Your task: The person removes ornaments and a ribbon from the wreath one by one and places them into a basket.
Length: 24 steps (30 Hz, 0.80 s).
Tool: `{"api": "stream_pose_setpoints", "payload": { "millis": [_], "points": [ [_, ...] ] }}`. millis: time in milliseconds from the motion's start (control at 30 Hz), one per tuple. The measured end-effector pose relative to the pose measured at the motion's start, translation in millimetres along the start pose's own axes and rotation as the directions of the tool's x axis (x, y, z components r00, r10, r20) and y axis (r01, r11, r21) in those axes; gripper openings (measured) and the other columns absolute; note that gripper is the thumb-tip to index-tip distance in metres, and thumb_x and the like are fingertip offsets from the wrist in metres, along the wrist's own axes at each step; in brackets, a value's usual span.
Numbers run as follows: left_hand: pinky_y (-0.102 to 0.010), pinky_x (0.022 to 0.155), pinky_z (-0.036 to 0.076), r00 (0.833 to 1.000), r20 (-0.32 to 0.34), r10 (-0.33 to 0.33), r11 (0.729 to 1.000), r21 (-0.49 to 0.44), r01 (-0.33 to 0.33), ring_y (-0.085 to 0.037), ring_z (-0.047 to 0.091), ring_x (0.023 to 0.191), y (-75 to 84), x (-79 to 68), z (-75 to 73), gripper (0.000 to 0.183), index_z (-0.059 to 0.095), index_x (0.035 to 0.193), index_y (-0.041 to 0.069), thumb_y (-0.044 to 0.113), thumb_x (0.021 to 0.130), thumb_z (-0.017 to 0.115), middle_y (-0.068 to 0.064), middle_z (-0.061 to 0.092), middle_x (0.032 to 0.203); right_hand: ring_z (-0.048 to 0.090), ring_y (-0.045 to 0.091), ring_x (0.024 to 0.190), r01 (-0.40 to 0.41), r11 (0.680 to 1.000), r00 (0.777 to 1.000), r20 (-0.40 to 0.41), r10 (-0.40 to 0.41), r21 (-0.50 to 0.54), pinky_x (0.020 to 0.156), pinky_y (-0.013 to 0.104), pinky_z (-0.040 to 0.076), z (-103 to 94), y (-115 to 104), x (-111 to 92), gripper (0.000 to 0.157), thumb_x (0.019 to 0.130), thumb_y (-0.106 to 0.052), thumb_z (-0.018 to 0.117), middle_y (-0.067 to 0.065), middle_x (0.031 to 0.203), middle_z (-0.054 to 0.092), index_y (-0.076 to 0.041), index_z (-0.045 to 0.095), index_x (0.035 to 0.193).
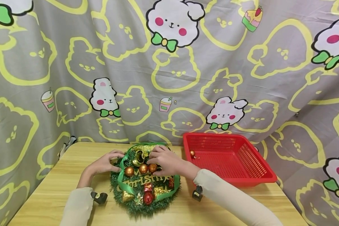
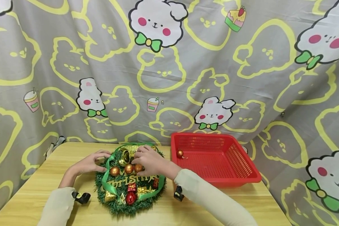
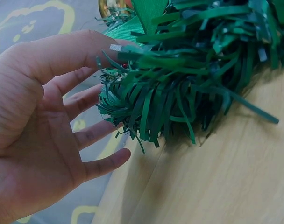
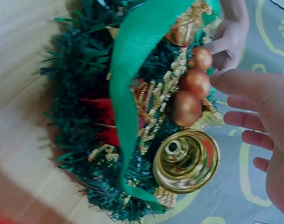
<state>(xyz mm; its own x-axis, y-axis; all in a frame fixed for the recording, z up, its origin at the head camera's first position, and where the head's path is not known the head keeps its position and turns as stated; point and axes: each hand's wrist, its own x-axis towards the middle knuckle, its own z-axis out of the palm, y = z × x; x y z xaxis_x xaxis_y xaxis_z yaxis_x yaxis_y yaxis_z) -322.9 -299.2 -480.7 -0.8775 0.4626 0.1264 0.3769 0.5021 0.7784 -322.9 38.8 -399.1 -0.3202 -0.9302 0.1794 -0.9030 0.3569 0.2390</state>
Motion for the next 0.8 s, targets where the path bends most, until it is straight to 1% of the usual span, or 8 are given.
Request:
{"api": "stream_pose_setpoints", "payload": {
  "millis": [300,433,600,800],
  "points": [
    [-0.070,0.105,0.040,1.000,0.004,0.011,1.000,-0.002,-0.011,-0.057,0.040,0.134,0.7,0.3,0.1,0.062,0.056,0.137,-0.007,0.013,0.083,0.080,-0.031,0.043,0.146,0.055,0.016,0.120,-0.007,0.999,0.998,0.055,0.009,-0.033,0.111,0.039,0.041,9.1,-1,1,0.044,0.087,-0.045,0.078,-0.006,0.120,0.069,-0.023,0.073,0.125],
    [-0.071,0.104,0.040,1.000,0.004,0.020,1.000,0.002,-0.020,-0.057,0.040,0.133,2.2,0.7,0.5,0.062,0.056,0.137,-0.008,0.013,0.083,0.080,-0.032,0.043,0.146,0.055,0.015,0.120,-0.010,0.999,0.997,0.073,0.013,-0.042,0.113,0.038,0.040,14.9,0,3,0.045,0.087,-0.046,0.078,-0.008,0.120,0.069,-0.023,0.072,0.126],
    [-0.071,0.105,0.039,1.000,-0.001,0.012,1.000,0.000,-0.012,-0.057,0.040,0.134,1.9,0.8,0.9,0.063,0.056,0.137,-0.007,0.013,0.083,0.081,-0.032,0.043,0.146,0.055,0.014,0.118,-0.015,0.998,0.995,0.095,0.022,-0.066,0.111,0.036,0.041,19.9,2,5,0.045,0.088,-0.047,0.077,-0.009,0.121,0.069,-0.024,0.072,0.127],
    [-0.071,0.105,0.040,1.000,0.002,0.002,1.000,0.008,-0.003,-0.057,0.040,0.134,0.5,0.7,0.9,0.064,0.056,0.138,-0.007,0.014,0.082,0.081,-0.031,0.043,0.146,0.055,0.014,0.116,-0.015,0.996,0.995,0.093,0.023,-0.092,0.107,0.034,0.043,22.4,3,5,0.045,0.089,-0.047,0.076,-0.009,0.120,0.069,-0.023,0.072,0.127]
  ]
}}
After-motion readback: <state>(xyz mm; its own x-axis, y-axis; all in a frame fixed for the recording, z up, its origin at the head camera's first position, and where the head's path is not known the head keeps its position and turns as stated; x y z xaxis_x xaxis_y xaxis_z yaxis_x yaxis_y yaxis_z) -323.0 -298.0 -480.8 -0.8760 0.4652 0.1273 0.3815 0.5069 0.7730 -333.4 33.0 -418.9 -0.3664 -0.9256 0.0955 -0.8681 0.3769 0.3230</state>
